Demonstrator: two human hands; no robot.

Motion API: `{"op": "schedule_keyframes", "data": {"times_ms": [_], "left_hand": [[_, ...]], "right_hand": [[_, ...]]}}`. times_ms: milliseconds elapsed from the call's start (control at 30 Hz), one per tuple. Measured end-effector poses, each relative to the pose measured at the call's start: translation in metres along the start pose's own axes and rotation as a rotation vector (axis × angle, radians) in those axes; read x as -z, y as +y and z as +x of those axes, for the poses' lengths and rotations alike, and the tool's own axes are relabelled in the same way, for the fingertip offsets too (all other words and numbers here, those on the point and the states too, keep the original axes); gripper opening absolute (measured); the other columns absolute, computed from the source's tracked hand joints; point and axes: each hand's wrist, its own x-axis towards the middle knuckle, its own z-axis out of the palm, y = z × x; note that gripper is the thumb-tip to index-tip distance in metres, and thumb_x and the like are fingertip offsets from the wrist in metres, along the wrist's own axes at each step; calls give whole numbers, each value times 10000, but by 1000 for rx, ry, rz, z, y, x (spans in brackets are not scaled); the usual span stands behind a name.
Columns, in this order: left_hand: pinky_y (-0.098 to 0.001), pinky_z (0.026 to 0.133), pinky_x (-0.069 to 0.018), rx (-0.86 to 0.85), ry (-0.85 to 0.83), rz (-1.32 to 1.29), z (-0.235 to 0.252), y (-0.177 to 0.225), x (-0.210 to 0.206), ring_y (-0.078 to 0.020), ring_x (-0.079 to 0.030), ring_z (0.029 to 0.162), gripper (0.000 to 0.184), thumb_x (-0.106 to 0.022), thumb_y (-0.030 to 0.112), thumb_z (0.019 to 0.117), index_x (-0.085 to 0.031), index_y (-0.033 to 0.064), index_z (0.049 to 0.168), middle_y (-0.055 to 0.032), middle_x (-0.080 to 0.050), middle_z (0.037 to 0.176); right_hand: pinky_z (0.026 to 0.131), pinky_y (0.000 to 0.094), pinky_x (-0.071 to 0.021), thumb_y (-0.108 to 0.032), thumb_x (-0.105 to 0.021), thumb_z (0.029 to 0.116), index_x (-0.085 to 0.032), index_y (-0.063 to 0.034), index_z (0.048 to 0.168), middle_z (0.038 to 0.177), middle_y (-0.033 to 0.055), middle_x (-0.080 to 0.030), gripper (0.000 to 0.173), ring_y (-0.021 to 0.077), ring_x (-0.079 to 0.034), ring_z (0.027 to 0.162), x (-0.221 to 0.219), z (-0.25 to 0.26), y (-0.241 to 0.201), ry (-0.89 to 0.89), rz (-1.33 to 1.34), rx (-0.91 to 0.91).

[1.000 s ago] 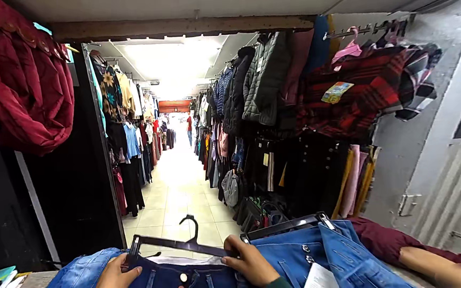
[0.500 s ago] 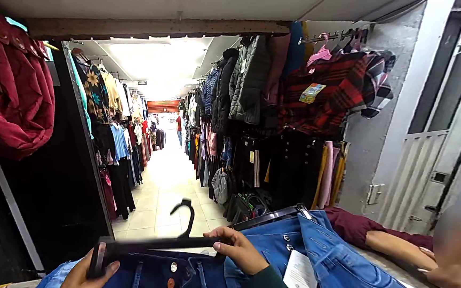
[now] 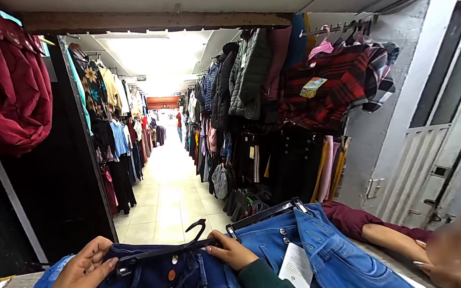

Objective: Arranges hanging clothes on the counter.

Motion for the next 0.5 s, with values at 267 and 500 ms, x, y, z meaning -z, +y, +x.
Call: {"op": "schedule_keyframes", "data": {"times_ms": [267, 500], "left_hand": [[-149, 727, -570, -241, 13, -84, -13, 11, 17, 32, -690, 803, 336, -583, -85, 829, -639, 194, 1007, 119, -745, 877], [-150, 687, -568, -174, 51, -157, -11, 13, 22, 29, -691, 744, 385, -472, -183, 811, -601, 143, 968, 105, -744, 809]], "right_hand": [[851, 374, -564, -335, -475, 1076, -603, 40, 1221, 972, 109, -714, 422, 164, -691, 893, 1, -2, -30, 302, -9, 394], [643, 212, -552, -478, -527, 1041, -630, -97, 1060, 826, -89, -667, 395, -14, -628, 689, 27, -27, -51, 87, 253, 504]]}}
